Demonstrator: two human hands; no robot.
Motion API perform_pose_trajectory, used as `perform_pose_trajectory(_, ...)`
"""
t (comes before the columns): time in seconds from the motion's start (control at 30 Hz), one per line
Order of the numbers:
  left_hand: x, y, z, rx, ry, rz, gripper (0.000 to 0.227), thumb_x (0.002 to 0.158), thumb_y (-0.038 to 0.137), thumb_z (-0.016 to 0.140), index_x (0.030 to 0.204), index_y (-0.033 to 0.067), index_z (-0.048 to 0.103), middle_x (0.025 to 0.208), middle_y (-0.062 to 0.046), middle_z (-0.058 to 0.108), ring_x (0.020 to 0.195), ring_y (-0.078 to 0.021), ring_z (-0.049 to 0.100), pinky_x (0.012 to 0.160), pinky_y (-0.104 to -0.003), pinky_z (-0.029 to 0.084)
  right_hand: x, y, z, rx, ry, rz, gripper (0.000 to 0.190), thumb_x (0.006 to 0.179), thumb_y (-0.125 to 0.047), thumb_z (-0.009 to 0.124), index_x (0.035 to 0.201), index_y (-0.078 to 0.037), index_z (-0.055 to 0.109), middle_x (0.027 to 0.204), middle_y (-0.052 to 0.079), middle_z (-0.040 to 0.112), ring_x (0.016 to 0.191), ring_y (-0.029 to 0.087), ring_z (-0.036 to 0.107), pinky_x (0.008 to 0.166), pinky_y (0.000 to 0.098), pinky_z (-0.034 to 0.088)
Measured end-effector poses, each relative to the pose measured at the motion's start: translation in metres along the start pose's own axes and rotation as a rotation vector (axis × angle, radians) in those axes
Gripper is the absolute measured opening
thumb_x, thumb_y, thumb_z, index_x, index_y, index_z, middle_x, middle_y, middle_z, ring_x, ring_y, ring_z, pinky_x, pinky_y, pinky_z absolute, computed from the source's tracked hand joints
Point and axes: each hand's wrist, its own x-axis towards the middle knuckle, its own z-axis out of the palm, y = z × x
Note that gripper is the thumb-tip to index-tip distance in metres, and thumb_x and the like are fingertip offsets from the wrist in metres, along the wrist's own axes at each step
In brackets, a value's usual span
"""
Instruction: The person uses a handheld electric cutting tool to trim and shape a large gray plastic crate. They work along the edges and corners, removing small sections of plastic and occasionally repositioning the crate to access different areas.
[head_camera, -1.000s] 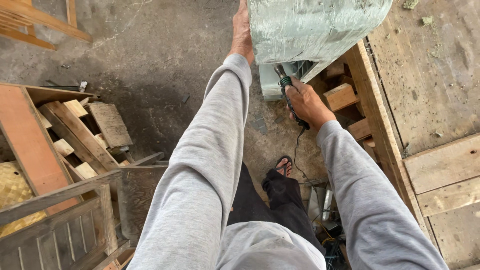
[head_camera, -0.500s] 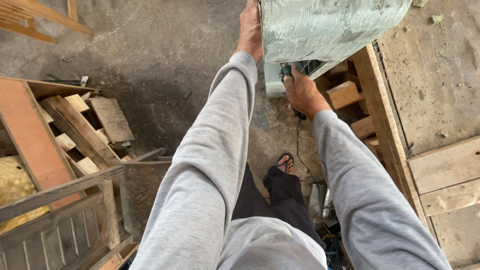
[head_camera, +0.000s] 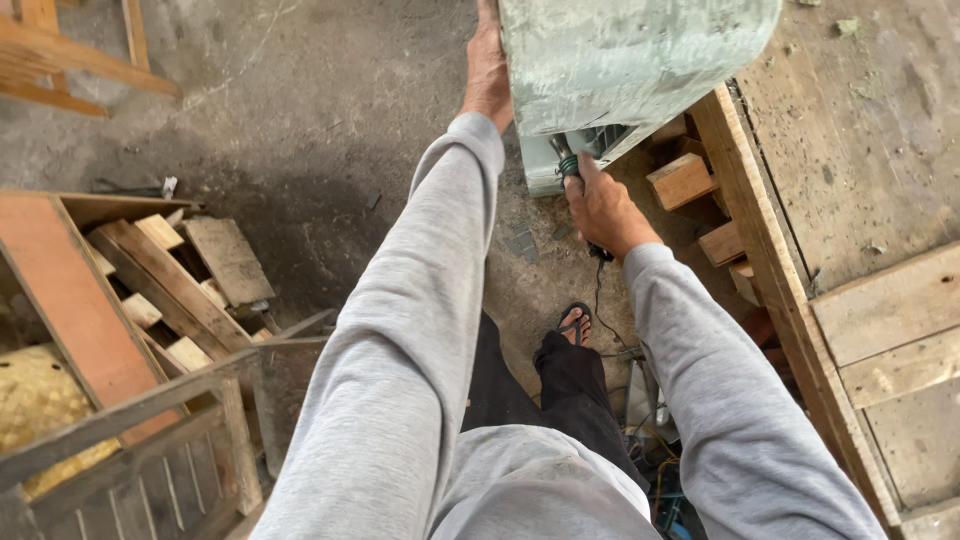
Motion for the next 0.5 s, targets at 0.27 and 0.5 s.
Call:
perform_pose_trajectory(0.27,-0.154,0.021,0.027,0.605,0.326,-0.231,0.082,0.097,0.028,0.056,0.162,0.0118,0.008,0.167,-0.019,0.012,0.152,-0.0379,0.021,0.121,-0.058,0.021,-0.012,-0.002,0.001,0.688,-0.019,0.147,0.055,0.101,-0.026,0.054,0.152,-0.008,0.046,0.075,0.004,0.057,0.056,0.013,0.053,0.047,0.0312,0.045)
perform_pose_trajectory(0.5,-0.197,-0.053,0.049,-0.417,0.166,-0.695,0.058,0.095,0.055,0.067,0.126,0.0075,0.061,0.119,-0.01,0.067,0.113,-0.029,0.062,0.097,-0.048,0.052,-0.008,0.015,0.019,0.828,0.012,0.148,0.055,0.099,-0.023,0.055,0.149,-0.002,0.054,0.086,0.009,0.064,0.064,0.016,0.056,0.052,0.0311,0.046)
